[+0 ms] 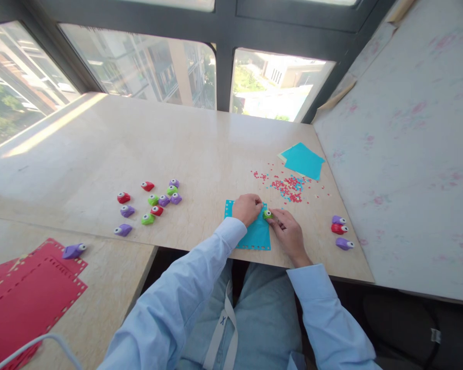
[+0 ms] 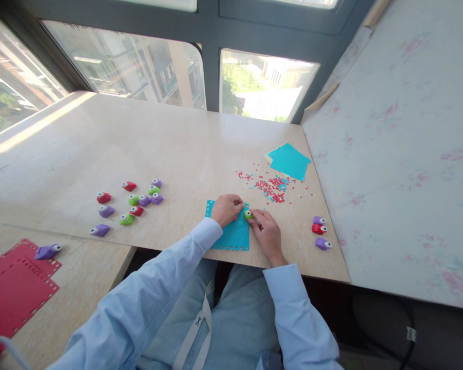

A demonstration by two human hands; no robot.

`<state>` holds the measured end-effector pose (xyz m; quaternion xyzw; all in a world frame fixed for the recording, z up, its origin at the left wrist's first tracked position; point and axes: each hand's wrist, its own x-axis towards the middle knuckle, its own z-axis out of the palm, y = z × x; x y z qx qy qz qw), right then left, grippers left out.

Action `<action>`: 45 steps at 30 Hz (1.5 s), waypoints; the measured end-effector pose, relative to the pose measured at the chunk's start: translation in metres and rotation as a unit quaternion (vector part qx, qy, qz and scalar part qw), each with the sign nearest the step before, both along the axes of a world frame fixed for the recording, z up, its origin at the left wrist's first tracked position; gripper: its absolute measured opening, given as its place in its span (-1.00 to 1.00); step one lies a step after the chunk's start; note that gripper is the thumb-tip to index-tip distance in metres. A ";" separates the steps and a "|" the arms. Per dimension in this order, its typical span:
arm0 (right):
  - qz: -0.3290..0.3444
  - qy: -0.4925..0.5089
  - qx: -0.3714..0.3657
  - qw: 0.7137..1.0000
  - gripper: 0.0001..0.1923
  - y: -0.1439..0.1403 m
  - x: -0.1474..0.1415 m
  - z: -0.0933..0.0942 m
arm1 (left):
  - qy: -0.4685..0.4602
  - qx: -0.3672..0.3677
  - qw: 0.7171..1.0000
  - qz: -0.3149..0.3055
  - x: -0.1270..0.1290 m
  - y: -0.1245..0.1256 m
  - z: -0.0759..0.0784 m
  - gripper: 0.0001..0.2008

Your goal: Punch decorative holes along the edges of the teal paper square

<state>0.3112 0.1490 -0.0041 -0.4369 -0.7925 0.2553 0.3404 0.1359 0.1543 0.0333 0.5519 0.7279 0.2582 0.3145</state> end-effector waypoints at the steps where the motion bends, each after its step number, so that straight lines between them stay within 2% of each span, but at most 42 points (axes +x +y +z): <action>1: -0.001 0.001 0.000 1.000 -0.54 0.000 0.000 0.000 | -0.001 0.001 1.000 -0.002 0.000 0.000 0.000 -0.84; 14: -0.004 0.004 -0.016 1.000 -0.57 -0.002 0.000 0.005 | -0.053 -0.018 0.998 -0.027 -0.003 -0.005 0.000 -0.84; 25: -0.006 0.001 -0.001 1.000 -0.65 -0.004 0.002 0.004 | -0.043 -0.010 0.999 0.000 -0.004 0.002 -0.001 -0.84; 39: -0.021 -0.002 0.000 1.000 -0.65 -0.006 -0.002 0.010 | -0.005 0.003 1.000 -0.016 -0.002 0.000 0.004 -0.83; 45: -0.023 -0.006 0.002 1.000 -0.63 -0.005 -0.002 0.009 | -0.030 -0.003 0.999 -0.021 -0.004 -0.001 0.003 -0.83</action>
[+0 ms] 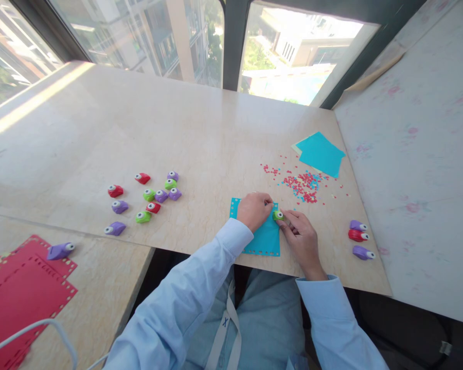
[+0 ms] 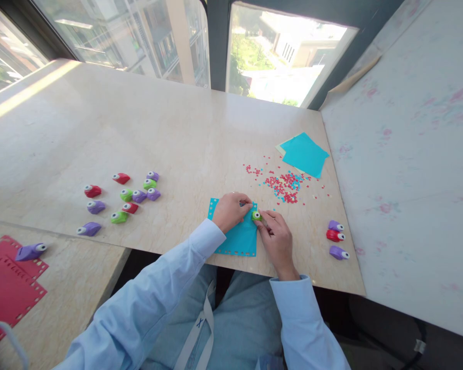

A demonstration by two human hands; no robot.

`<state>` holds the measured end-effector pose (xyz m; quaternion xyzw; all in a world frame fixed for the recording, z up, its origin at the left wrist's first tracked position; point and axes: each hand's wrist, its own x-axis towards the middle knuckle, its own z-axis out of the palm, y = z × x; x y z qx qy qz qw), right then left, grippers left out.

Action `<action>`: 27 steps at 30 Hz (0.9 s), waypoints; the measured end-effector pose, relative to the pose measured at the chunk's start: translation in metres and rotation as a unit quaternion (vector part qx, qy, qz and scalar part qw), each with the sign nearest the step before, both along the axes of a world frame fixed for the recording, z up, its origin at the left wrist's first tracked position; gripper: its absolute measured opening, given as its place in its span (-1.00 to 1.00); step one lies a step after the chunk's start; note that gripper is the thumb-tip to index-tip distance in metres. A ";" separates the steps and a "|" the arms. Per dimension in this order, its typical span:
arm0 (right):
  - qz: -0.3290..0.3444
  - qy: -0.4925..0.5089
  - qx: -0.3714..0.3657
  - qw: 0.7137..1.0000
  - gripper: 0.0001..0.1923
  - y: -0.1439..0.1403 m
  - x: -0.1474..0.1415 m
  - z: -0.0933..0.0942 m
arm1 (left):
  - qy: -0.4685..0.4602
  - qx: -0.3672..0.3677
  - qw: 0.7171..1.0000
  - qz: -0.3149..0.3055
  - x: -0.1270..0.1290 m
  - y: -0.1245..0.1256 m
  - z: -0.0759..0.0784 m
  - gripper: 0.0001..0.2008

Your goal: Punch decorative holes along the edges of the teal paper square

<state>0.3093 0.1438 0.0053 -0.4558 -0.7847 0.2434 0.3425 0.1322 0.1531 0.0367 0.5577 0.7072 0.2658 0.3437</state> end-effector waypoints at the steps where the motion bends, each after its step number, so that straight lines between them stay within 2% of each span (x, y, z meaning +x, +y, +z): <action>1: -0.002 0.000 -0.002 1.000 -0.62 0.000 0.000 0.000 | 0.001 -0.001 1.000 0.000 0.000 0.000 0.000 -0.83; 14: 0.000 -0.003 -0.001 1.000 -0.63 0.001 0.001 -0.004 | 0.021 0.015 1.000 0.007 0.004 -0.002 -0.002 -0.85; 19: 0.000 -0.002 -0.007 1.000 -0.62 0.001 0.001 -0.004 | -0.010 0.061 0.997 0.052 0.006 -0.006 -0.002 -0.78; 22: 0.001 -0.002 -0.011 1.000 -0.62 0.001 0.001 -0.004 | -0.033 0.110 0.991 0.064 0.004 -0.010 0.001 -0.81; 27: 0.001 -0.002 -0.008 1.000 -0.60 0.002 0.001 -0.005 | -0.036 0.130 0.988 0.070 -0.014 -0.014 0.011 -0.81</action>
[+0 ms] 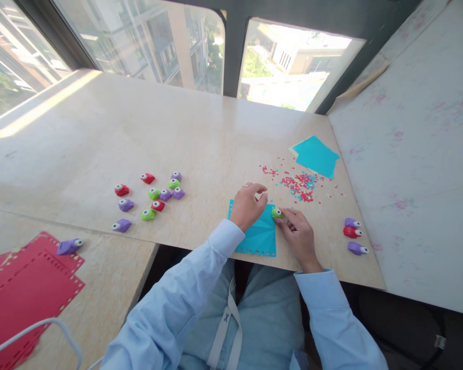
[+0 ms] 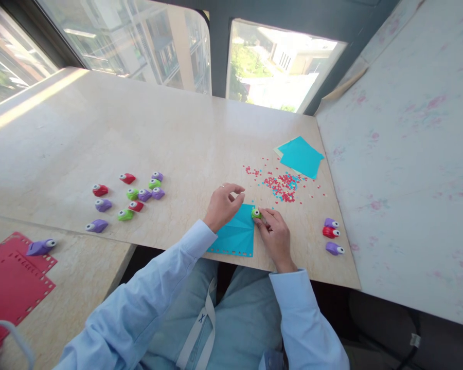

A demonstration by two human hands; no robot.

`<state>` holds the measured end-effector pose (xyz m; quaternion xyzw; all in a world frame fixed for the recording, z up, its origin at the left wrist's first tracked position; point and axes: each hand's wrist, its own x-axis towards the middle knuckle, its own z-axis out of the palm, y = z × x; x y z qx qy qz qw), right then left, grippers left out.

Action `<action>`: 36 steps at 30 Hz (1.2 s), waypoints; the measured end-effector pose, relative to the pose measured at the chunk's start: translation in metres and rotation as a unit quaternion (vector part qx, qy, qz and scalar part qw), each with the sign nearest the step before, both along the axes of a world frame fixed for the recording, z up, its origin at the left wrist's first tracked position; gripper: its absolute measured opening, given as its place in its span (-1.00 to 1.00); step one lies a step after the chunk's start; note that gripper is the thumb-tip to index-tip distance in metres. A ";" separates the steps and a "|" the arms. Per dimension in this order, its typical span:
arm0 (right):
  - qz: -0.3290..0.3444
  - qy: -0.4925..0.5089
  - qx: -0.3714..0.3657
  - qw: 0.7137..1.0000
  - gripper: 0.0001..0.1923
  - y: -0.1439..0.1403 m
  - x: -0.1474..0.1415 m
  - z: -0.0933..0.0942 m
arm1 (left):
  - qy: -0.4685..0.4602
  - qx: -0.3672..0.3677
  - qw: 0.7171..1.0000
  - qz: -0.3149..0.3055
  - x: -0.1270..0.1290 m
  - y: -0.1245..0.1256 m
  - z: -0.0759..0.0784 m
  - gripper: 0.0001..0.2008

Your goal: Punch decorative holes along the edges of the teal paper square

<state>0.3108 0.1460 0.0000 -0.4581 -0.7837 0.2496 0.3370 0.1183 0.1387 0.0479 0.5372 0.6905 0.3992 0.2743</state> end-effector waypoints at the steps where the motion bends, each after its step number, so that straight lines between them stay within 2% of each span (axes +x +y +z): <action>1: 0.000 0.000 0.001 1.000 -0.60 0.000 0.000 0.000 | 0.014 0.002 1.000 -0.014 -0.005 -0.001 0.002 -0.81; 4: 0.000 0.002 0.005 1.000 -0.60 0.000 -0.001 -0.001 | 0.101 0.018 0.987 -0.121 -0.018 -0.008 0.004 -0.79; 7: 0.002 0.000 0.009 1.000 -0.61 0.000 0.000 -0.001 | 0.213 0.015 0.942 -0.258 -0.023 -0.020 -0.002 -0.73; 10: 0.003 -0.005 0.017 1.000 -0.62 0.000 0.000 -0.001 | 0.291 0.013 0.903 -0.315 -0.022 -0.032 -0.014 -0.62; 13: 0.003 -0.010 0.023 1.000 -0.64 0.000 0.002 -0.001 | 0.320 0.028 0.893 -0.317 -0.020 -0.038 -0.027 -0.53; 18: 0.003 -0.013 0.022 1.000 -0.65 0.000 0.001 -0.002 | 0.318 0.051 0.900 -0.293 -0.020 -0.035 -0.038 -0.50; 26: 0.004 -0.018 0.023 1.000 -0.66 -0.002 0.002 0.001 | 0.310 0.094 0.902 -0.286 -0.022 -0.033 -0.044 -0.51; 36: 0.001 -0.014 0.017 1.000 -0.68 -0.003 0.001 0.001 | 0.293 0.104 0.909 -0.278 -0.022 -0.038 -0.044 -0.53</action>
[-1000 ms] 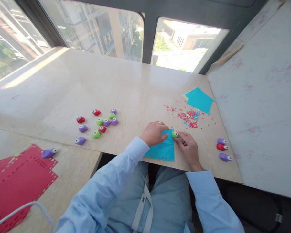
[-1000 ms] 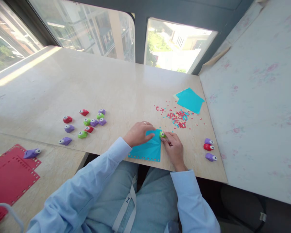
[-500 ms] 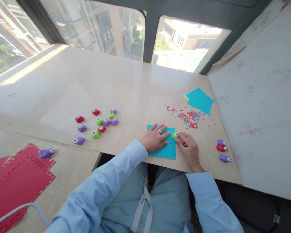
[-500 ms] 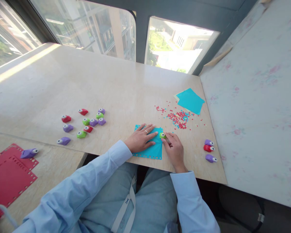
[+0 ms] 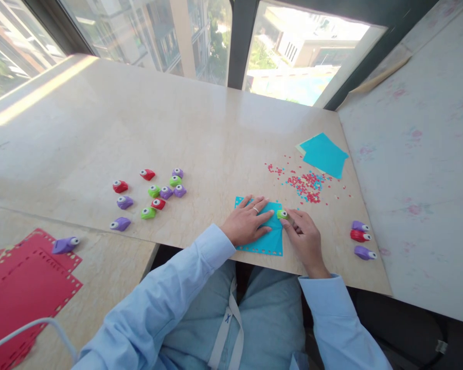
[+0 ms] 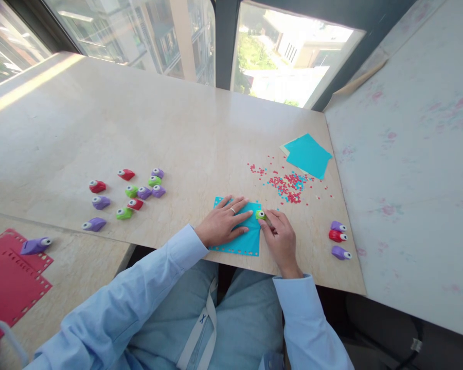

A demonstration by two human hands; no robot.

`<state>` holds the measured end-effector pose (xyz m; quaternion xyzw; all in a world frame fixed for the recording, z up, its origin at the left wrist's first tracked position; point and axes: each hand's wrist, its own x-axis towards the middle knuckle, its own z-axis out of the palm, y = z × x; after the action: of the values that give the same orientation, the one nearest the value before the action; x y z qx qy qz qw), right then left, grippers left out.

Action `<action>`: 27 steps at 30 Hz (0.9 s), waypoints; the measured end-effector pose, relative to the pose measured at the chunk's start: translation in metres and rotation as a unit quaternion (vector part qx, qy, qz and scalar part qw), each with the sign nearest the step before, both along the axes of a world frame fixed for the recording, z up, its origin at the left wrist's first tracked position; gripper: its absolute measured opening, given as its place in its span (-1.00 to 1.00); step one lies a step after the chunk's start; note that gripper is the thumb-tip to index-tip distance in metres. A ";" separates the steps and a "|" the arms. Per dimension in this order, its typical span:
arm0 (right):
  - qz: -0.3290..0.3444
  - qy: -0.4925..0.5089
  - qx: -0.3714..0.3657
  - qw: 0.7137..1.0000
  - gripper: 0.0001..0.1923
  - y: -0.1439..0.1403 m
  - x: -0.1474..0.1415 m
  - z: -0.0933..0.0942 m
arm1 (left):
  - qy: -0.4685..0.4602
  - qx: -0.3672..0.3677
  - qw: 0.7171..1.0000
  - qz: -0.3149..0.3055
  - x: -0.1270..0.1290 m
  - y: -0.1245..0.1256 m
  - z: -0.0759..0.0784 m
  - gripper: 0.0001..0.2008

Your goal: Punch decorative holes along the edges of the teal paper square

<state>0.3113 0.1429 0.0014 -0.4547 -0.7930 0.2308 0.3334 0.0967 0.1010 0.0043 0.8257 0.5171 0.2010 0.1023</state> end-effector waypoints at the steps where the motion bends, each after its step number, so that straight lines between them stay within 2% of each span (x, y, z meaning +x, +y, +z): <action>1: 0.000 0.000 0.001 1.000 -0.68 0.000 0.000 0.000 | 0.000 -0.001 1.000 -0.001 0.000 0.000 0.000 -0.53; 10: -0.002 -0.008 0.017 1.000 -0.66 0.001 0.000 0.000 | -0.003 -0.003 1.000 -0.002 0.007 0.005 0.002 -0.53; 21: -0.028 0.010 -0.025 0.999 -0.57 -0.002 -0.004 0.006 | -0.024 -0.005 1.000 -0.004 0.002 0.002 0.002 -0.56; 24: -0.056 0.053 -0.064 0.995 -0.53 -0.003 -0.004 0.008 | -0.048 -0.007 0.999 0.005 0.003 0.003 0.001 -0.56; 27: -0.079 0.109 -0.157 0.978 -0.48 0.000 -0.003 0.013 | -0.110 0.007 0.994 0.027 0.003 0.004 0.001 -0.59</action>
<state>0.3088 0.1429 0.0140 -0.5347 -0.6673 0.3736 0.3596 0.0998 0.1047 0.0049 0.7851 0.5232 0.2968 0.1473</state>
